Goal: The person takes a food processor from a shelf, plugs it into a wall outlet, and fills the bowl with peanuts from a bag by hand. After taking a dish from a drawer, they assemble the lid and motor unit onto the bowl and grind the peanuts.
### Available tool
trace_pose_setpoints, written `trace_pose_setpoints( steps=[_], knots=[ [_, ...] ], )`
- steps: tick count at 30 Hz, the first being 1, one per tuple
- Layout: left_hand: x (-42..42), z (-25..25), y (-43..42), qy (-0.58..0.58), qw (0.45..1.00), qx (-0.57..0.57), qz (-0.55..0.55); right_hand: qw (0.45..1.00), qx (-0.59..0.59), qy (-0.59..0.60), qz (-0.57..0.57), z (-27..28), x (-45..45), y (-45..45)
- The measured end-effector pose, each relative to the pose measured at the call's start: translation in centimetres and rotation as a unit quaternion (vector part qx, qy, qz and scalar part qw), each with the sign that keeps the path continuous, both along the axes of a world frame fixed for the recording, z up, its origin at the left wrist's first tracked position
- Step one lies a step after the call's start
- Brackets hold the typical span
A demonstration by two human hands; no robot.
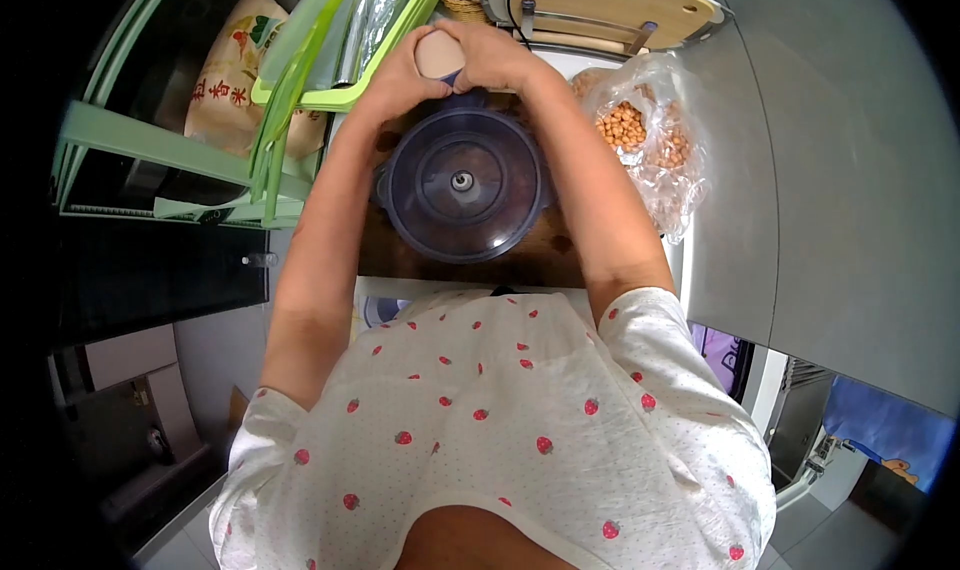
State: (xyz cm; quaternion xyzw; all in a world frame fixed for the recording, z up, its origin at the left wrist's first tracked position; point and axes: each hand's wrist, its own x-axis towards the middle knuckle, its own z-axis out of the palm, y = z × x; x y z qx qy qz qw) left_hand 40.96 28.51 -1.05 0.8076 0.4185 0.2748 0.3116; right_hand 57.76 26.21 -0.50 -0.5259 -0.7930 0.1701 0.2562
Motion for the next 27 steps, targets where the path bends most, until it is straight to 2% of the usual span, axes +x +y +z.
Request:
trace_pose_setpoints(
  steps=[2, 6, 7, 12, 14, 15, 18, 19, 21, 24, 27],
  knots=[
    [0.3, 1.7, 0.1, -0.031, 0.997, 0.062, -0.017, 0.999, 0.037, -0.007, -0.01, 1.5, 0.1, -0.3],
    [0.6, 6.6, -0.2, -0.047, 0.993, 0.099, -0.034, 0.995, 0.085, -0.025, -0.037, 7.9, -0.1, -1.9],
    [0.7, 9.4, -2.0, -0.14, 0.987, 0.052, -0.065, 0.994, 0.103, 0.006, -0.019, 10.1, -0.3, -2.9],
    [-0.2, 14.4, -4.2, -0.145, 0.986, 0.056, -0.059, 0.989, 0.138, 0.057, -0.005, 14.6, -0.1, -5.6],
    [-0.7, 15.1, -4.9, -0.234, 0.964, 0.017, -0.123, 0.99, 0.135, 0.04, -0.023, 16.0, -0.4, -7.3],
    [-0.8, 15.2, -5.3, -0.288, 0.944, -0.015, -0.159, 0.989, 0.123, 0.082, -0.015, 16.4, -0.4, -8.0],
    [-1.1, 15.8, -6.9, -0.327, 0.93, -0.05, -0.159, 0.983, 0.109, 0.147, -0.001, 17.2, -0.8, -10.1],
    [-1.0, 16.1, -7.9, -0.364, 0.911, -0.092, -0.173, 0.974, 0.086, 0.21, 0.006, 17.4, -1.1, -10.9],
    [-0.9, 15.1, -8.0, -0.383, 0.903, -0.081, -0.174, 0.943, 0.047, 0.325, 0.053, 17.3, -0.9, -12.0],
    [-1.1, 15.0, -9.7, -0.407, 0.894, -0.092, -0.162, 0.951, 0.068, 0.3, 0.017, 16.2, -0.9, -12.8],
    [-1.5, 14.1, -10.9, -0.411, 0.891, -0.113, -0.154, 0.946, 0.063, 0.318, 0.026, 15.1, -1.1, -13.9]
  ],
)
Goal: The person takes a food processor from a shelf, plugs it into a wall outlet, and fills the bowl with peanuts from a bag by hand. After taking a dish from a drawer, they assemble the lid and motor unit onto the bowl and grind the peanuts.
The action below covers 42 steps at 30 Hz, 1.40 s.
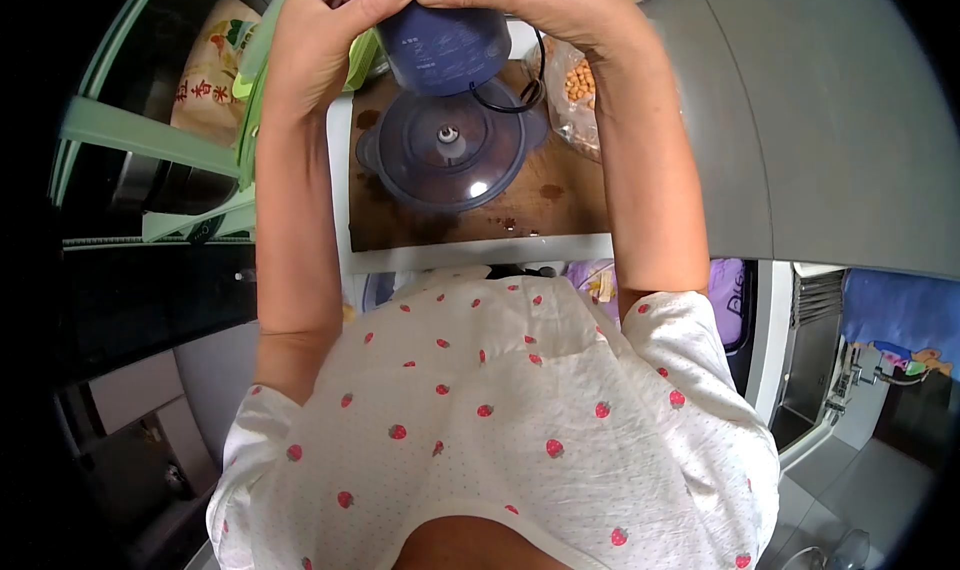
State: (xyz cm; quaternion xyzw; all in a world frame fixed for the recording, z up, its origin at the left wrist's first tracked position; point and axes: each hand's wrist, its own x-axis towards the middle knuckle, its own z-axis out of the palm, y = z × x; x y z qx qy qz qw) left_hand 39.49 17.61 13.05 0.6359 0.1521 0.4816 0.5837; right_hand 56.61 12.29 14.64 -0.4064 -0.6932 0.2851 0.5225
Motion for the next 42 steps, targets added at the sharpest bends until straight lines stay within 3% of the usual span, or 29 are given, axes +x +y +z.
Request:
trace_pose_setpoints(
  steps=[3, 11, 12, 15, 20, 23, 26, 28, 32, 34, 38, 42],
  knots=[
    [-0.5, -1.1, -0.9, 0.004, 1.0, -0.012, -0.004, 0.996, -0.071, 0.058, 0.0, -0.1, -1.4, -2.0],
    [-1.9, -4.0, -3.1, 0.039, 0.998, -0.048, 0.006, 0.997, -0.069, 0.041, -0.002, -4.2, -1.8, -3.3],
    [-1.9, -5.7, -2.8, 0.044, 0.998, -0.021, 0.033, 0.997, -0.065, -0.026, -0.029, -4.2, -2.0, -3.5],
    [-2.3, -6.3, -3.5, 0.046, 0.998, -0.005, 0.036, 0.996, -0.089, 0.008, -0.009, -4.3, -2.6, -4.4],
    [-2.4, -7.9, -3.2, 0.048, 0.998, 0.003, 0.03, 0.997, -0.063, -0.035, -0.026, -6.3, -2.2, -4.1],
    [-2.5, -8.1, -3.4, 0.049, 0.998, 0.015, 0.023, 0.998, -0.057, -0.029, -0.024, -6.6, -2.4, -4.4],
    [-2.3, -8.2, -3.6, 0.054, 0.998, 0.03, 0.021, 0.996, -0.071, 0.052, 0.004, -7.3, -2.4, -4.6],
    [-2.2, -8.3, -3.7, 0.056, 0.997, 0.04, 0.019, 0.999, 0.013, -0.016, -0.039, -8.9, -1.8, -4.2],
    [-2.4, -8.5, -3.7, 0.104, 0.986, 0.119, 0.053, 0.999, -0.018, 0.018, -0.03, -9.4, -1.6, -5.0],
    [-2.4, -8.2, -4.1, 0.129, 0.974, 0.165, 0.088, 0.992, -0.025, -0.083, -0.095, -9.7, -1.3, -5.7],
    [-1.8, -8.5, -4.6, 0.132, 0.966, 0.193, 0.112, 0.981, -0.033, -0.123, -0.147, -10.6, -1.9, -6.2],
    [-1.9, -8.3, -5.5, 0.185, 0.944, 0.21, 0.172, 0.982, -0.009, -0.14, -0.128, -10.1, -1.4, -5.6]
  ],
)
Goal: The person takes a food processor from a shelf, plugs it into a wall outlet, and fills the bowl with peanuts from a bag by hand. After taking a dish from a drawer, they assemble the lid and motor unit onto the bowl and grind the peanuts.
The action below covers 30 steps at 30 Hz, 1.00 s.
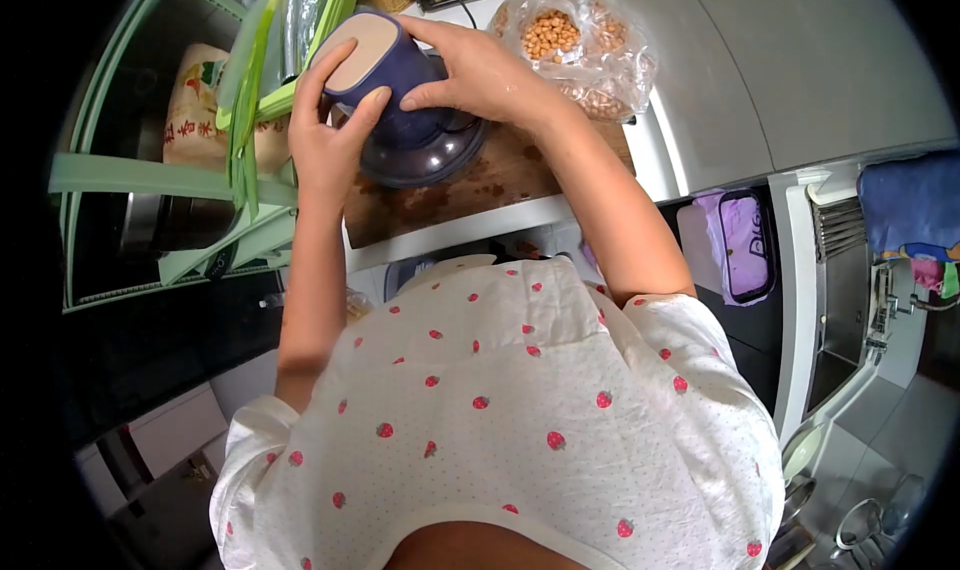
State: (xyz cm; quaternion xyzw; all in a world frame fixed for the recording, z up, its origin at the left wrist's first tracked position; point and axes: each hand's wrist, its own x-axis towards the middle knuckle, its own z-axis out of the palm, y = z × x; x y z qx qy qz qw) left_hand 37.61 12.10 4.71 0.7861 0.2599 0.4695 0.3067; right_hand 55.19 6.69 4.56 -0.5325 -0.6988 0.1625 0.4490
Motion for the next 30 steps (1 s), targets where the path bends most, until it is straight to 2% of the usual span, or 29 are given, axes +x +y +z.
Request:
trace_pose_setpoints(
  steps=[3, 5, 6, 8, 9, 11, 15, 18, 20, 22, 30],
  knots=[
    [0.3, 0.1, -0.2, 0.01, 1.0, -0.015, 0.017, 1.0, -0.023, -0.009, 0.006, -0.2, 0.7, -0.4],
    [0.1, 0.8, 0.0, 0.007, 1.0, -0.024, 0.019, 0.997, 0.036, -0.027, -0.057, -1.3, 1.6, -0.7],
    [0.0, 1.4, 0.4, 0.038, 0.998, 0.026, 0.033, 0.997, 0.039, -0.028, -0.058, -1.6, 2.1, -1.2],
    [0.2, 3.4, 0.8, 0.093, 0.984, 0.14, 0.056, 0.954, -0.104, 0.049, -0.276, -2.3, 3.0, -2.3],
    [0.6, 3.9, 1.1, 0.094, 0.984, 0.14, 0.056, 0.954, -0.105, 0.05, -0.276, -3.0, 3.2, -2.4],
    [1.6, 4.3, 1.6, 0.147, 0.98, 0.132, -0.017, 0.933, -0.188, -0.008, -0.307, -3.9, 3.6, -2.5],
    [1.4, 4.1, 1.0, 0.206, 0.974, 0.094, 0.012, 0.932, -0.231, -0.011, -0.28, -3.9, 3.0, -2.4],
    [1.6, 3.9, 0.5, 0.186, 0.979, 0.079, 0.027, 0.943, -0.21, 0.024, -0.256, -5.2, 2.5, -1.8],
    [2.3, 3.9, 0.9, 0.222, 0.968, 0.108, 0.053, 0.951, -0.187, 0.022, -0.246, -6.2, 2.5, -1.2],
    [2.3, 3.8, 0.7, 0.221, 0.968, 0.106, 0.057, 0.936, -0.144, 0.184, -0.264, -6.7, 2.7, -0.7],
    [2.4, 3.6, 0.6, 0.233, 0.961, 0.121, 0.087, 0.936, -0.138, 0.149, -0.289, -8.5, 4.7, -0.8]
  ],
)
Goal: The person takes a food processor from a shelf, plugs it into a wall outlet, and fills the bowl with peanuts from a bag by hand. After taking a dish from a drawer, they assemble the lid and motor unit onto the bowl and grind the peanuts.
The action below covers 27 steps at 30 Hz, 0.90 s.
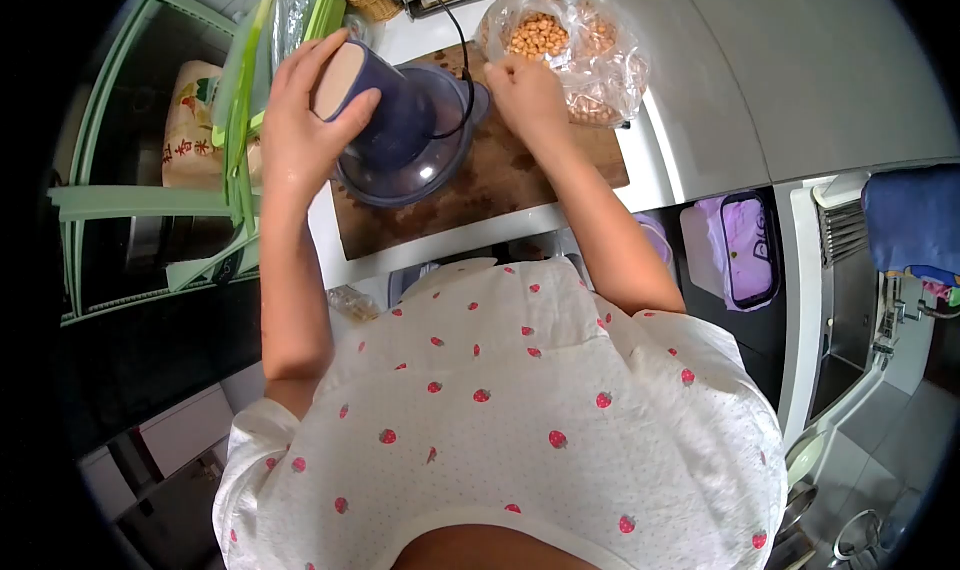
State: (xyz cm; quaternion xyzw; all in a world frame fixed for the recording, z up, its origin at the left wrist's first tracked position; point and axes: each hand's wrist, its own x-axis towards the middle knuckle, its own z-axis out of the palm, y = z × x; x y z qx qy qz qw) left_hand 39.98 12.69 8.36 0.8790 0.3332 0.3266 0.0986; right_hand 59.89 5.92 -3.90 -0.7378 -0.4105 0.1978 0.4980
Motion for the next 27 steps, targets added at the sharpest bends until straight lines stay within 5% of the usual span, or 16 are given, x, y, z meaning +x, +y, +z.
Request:
trace_pose_setpoints(
  steps=[3, 9, 14, 21, 25, 27],
  knots=[
    [-0.1, 0.5, 1.0, -0.034, 0.998, -0.035, -0.049, 0.999, 0.002, -0.032, -0.015, -1.3, 0.5, -0.4],
    [-1.2, 1.2, 2.8, 0.028, 0.975, -0.052, -0.212, 0.985, -0.087, 0.115, 0.092, -0.5, -1.1, -0.9],
    [-1.8, 2.3, 2.8, 0.057, 0.978, -0.117, -0.165, 0.963, -0.058, 0.231, 0.127, -1.7, -0.7, -0.9],
    [-1.2, 1.4, 1.6, 0.088, 0.981, -0.008, -0.176, 0.958, -0.06, 0.243, 0.139, -1.4, -0.6, -1.4],
    [-1.0, 2.6, 2.6, 0.088, 0.962, -0.08, -0.246, 0.972, -0.066, 0.179, 0.141, -1.2, 0.6, -1.2],
    [-1.2, 2.5, 2.9, 0.124, 0.957, 0.021, -0.263, 0.981, -0.061, 0.122, 0.135, -0.6, 1.1, -1.3]
  ],
)
